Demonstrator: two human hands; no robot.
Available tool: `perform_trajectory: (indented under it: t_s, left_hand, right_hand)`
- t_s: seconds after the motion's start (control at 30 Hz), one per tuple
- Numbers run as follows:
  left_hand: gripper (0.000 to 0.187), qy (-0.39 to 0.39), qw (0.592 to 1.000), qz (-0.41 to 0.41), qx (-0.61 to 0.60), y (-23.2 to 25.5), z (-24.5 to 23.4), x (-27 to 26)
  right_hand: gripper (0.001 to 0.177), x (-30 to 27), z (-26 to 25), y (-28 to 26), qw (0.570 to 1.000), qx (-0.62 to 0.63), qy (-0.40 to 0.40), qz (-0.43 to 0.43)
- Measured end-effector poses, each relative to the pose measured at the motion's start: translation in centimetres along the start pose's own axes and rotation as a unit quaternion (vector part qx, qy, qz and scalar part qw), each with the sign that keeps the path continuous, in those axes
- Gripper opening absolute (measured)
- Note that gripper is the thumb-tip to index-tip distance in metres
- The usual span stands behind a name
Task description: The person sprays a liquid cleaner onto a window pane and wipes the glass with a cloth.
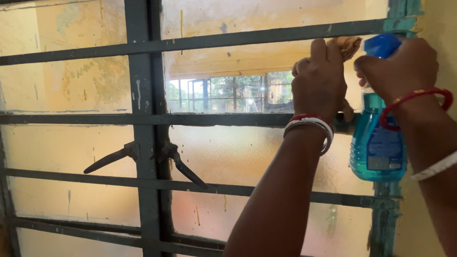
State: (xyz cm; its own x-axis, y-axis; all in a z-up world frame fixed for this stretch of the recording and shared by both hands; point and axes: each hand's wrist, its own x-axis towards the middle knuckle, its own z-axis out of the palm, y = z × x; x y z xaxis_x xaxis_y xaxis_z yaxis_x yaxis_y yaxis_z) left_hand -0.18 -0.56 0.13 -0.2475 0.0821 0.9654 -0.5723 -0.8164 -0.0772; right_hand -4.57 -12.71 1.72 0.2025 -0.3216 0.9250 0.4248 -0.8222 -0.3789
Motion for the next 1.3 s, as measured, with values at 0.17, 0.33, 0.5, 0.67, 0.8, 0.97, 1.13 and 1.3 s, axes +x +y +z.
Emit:
perform_trajectory:
  t_s: [0.17, 0.33, 0.5, 0.67, 0.8, 0.97, 1.13, 1.3]
  left_hand:
    - [0.039, -0.010, 0.999, -0.034, -0.017, 0.7, -0.1, 0.3]
    - [0.035, -0.008, 0.999, -0.045, -0.012, 0.8, 0.4, 1.0]
    - [0.039, -0.033, 0.998, -0.037, 0.028, 1.5, 1.3, 2.0]
    - [0.077, -0.034, 0.998, 0.008, 0.042, 1.7, -0.1, 1.1]
    - [0.062, 0.006, 1.000, -0.002, 0.007, 1.5, 0.0, 1.2]
    - [0.043, 0.005, 1.000, -0.024, 0.017, 1.9, 0.8, 1.5]
    - [0.039, -0.030, 0.998, -0.006, 0.054, 2.2, 0.6, 1.1]
    - [0.035, -0.011, 0.998, 0.029, 0.054, 2.9, 1.0, 0.3]
  right_hand:
    - [0.030, 0.1, 0.2, -0.6, 0.995, -0.096, 0.008, 0.013]
    - [0.027, -0.9, -1.0, 0.3, 0.998, -0.060, -0.028, 0.017]
    - [0.032, -1.2, -1.2, 1.2, 0.998, -0.019, -0.020, 0.049]
    - [0.036, 0.2, -0.2, 2.0, 0.990, -0.139, -0.020, -0.032]
    - [0.045, 1.4, -0.3, 3.4, 0.988, -0.146, 0.016, -0.055]
    - [0.049, 2.0, 0.1, 4.0, 0.983, -0.159, 0.051, -0.078]
    - [0.044, 1.9, 0.0, 3.6, 0.989, -0.135, 0.028, -0.044]
    - [0.036, 0.0, -0.8, 3.1, 0.998, -0.041, 0.013, -0.040]
